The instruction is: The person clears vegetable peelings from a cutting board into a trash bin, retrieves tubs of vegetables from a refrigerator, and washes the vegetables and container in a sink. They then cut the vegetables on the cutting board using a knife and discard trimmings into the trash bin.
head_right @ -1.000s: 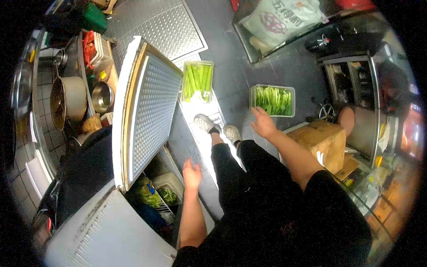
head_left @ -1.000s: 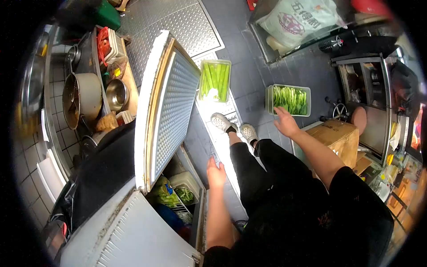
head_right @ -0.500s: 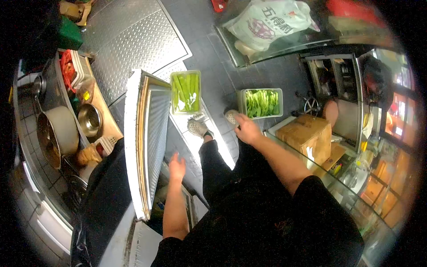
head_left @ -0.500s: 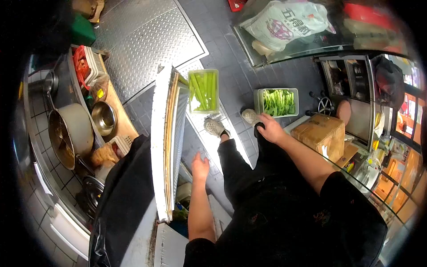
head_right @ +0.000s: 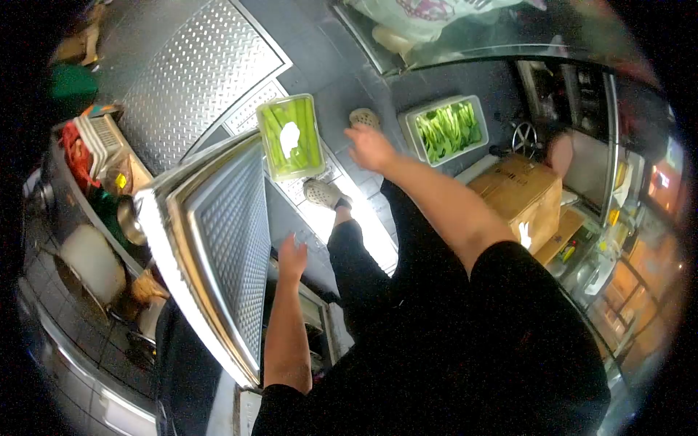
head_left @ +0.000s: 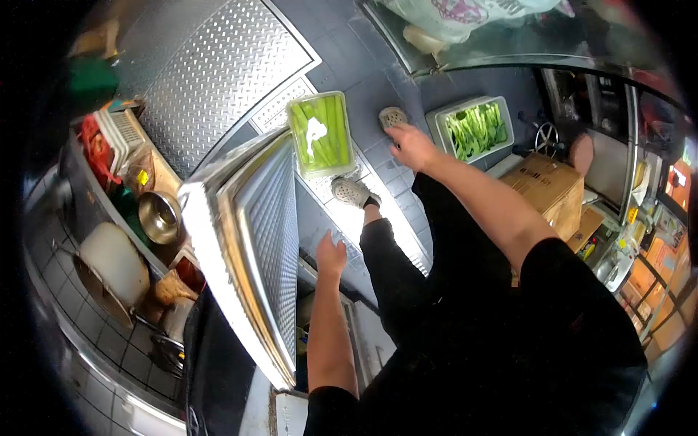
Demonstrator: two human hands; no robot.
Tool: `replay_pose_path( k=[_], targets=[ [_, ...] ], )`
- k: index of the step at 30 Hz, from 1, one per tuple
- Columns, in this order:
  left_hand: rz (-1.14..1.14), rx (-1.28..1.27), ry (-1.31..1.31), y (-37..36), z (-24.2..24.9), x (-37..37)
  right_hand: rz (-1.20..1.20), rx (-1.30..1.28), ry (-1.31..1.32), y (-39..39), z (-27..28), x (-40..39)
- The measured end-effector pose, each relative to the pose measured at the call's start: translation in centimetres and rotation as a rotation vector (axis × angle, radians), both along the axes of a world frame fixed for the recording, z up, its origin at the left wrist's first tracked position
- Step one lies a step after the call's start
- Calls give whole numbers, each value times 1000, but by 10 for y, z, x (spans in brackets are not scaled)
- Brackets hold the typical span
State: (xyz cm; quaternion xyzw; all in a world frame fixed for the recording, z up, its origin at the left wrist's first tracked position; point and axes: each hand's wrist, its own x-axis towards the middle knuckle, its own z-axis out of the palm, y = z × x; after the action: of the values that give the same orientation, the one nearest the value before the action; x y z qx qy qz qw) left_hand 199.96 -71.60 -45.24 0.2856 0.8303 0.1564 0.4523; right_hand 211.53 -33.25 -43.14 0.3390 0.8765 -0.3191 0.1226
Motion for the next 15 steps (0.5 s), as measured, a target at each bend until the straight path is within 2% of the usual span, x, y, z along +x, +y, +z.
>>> replay_pose_path(
  k=[3, 6, 9, 12, 15],
  targets=[
    [112, -204, -94, 32, -38, 1, 1, -47, 25, 28, -63, -26],
    [221, -273, -155, 68, -76, -7, -6, -88, -23, 50, -135, -51],
    [566, -252, -354, 60, -168, -2, -41, -153, -44, 73, -185, -82],
    [1071, -347, -360, 114, -206, -8, -53, -148, 69, 78, -235, -99],
    [1331, -310, -364, 126, -269, -9, -16, -71, 252, 85, -286, -120]
  ],
)
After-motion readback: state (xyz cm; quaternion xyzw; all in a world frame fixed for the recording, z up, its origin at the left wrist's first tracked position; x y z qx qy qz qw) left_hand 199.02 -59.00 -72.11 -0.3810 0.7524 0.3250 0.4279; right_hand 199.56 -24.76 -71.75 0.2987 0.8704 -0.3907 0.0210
